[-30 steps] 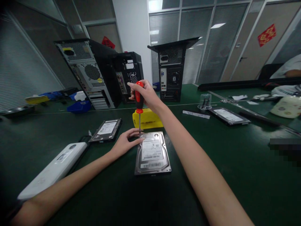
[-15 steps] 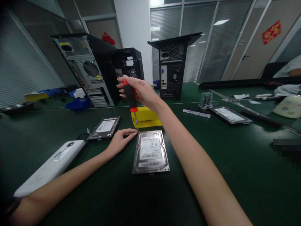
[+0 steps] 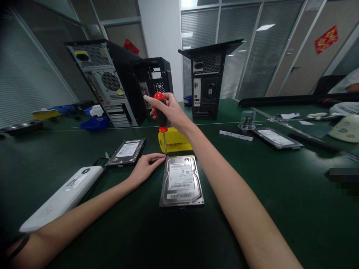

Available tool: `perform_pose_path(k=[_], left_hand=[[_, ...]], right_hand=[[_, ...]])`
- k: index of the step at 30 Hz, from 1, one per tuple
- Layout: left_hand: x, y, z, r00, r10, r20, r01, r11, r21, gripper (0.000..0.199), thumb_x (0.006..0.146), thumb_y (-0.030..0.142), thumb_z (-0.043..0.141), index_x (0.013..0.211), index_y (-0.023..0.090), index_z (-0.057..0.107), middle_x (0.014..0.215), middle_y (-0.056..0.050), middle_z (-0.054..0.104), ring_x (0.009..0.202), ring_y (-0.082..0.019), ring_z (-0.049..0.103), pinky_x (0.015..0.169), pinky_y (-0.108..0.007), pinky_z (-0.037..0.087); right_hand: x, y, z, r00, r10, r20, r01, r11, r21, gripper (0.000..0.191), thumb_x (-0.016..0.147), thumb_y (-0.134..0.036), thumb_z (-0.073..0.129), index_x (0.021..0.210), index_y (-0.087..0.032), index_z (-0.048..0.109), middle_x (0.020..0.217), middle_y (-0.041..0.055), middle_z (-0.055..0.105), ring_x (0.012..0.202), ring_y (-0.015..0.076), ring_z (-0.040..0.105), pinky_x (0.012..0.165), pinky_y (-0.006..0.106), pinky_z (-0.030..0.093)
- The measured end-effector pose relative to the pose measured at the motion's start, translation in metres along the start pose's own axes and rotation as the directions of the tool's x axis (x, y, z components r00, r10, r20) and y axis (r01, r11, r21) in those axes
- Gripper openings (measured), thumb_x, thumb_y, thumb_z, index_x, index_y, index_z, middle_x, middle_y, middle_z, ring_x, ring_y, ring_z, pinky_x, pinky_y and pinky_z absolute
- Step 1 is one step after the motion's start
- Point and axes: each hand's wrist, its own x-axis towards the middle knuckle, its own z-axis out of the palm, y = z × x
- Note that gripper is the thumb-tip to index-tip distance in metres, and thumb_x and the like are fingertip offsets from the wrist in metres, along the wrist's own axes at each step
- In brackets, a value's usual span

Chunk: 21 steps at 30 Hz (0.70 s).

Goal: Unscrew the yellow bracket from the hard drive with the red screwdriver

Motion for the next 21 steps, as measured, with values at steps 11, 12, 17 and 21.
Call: perform_pose_path(k=[11,12,17,21], left_hand=[[0.0,0.001,0.001,0.999,0.009,0.046,-0.01,1.0,0.01,0.026,0.085,0.028,0.056,0.104,0.016,0.069,0.111,-0.007,0.069,0.105,-0.022,0.063,0.096,-0.034,0.047],[0.0,0.002,0.0,0.999,0.007,0.054,-0.008,1.0,0.009,0.027,0.085,0.028,0.056,0.104,0.016,0.069,0.111,-0.007,0.069,0.105,-0.022,0.063,0.096,-0.034,0.047],[0.0,0.005,-0.001,0.999,0.009,0.036,-0.009,1.0,0.003,0.025,0.084,0.028,0.057,0.103,0.016,0.07,0.111,-0.007,0.069,0.105,-0.023,0.063,0.096,-0.035,0.047],[0.0,0.001,0.0,1.0,0.013,0.015,-0.013,0.999,-0.03,0.025,0.084,0.028,0.057,0.102,0.016,0.069,0.11,-0.007,0.07,0.104,-0.022,0.063,0.096,-0.035,0.046]], right_hand=[[0.0,-0.002,0.005,1.0,0.011,0.004,-0.012,0.998,0.068,0.039,0.076,-0.044,0.065,0.096,-0.022,0.041,0.074,-0.0037,0.059,0.063,0.0095,0.059,0.058,0.023,0.05],[0.0,0.0,0.005,1.0,-0.003,-0.026,0.004,0.999,0.048,0.042,0.074,-0.043,0.067,0.097,-0.023,0.039,0.073,-0.0044,0.059,0.063,0.0093,0.058,0.057,0.022,0.049],[0.002,0.007,-0.001,0.997,-0.019,-0.08,0.015,0.999,-0.042,0.05,0.065,-0.037,0.076,0.096,-0.024,0.039,0.077,-0.0047,0.058,0.068,0.0097,0.059,0.06,0.023,0.05],[0.001,0.002,0.0,0.998,0.035,-0.042,-0.034,0.999,0.021,0.04,0.067,-0.038,0.075,0.09,-0.021,0.047,0.079,-0.0028,0.058,0.07,0.0103,0.059,0.066,0.025,0.053]])
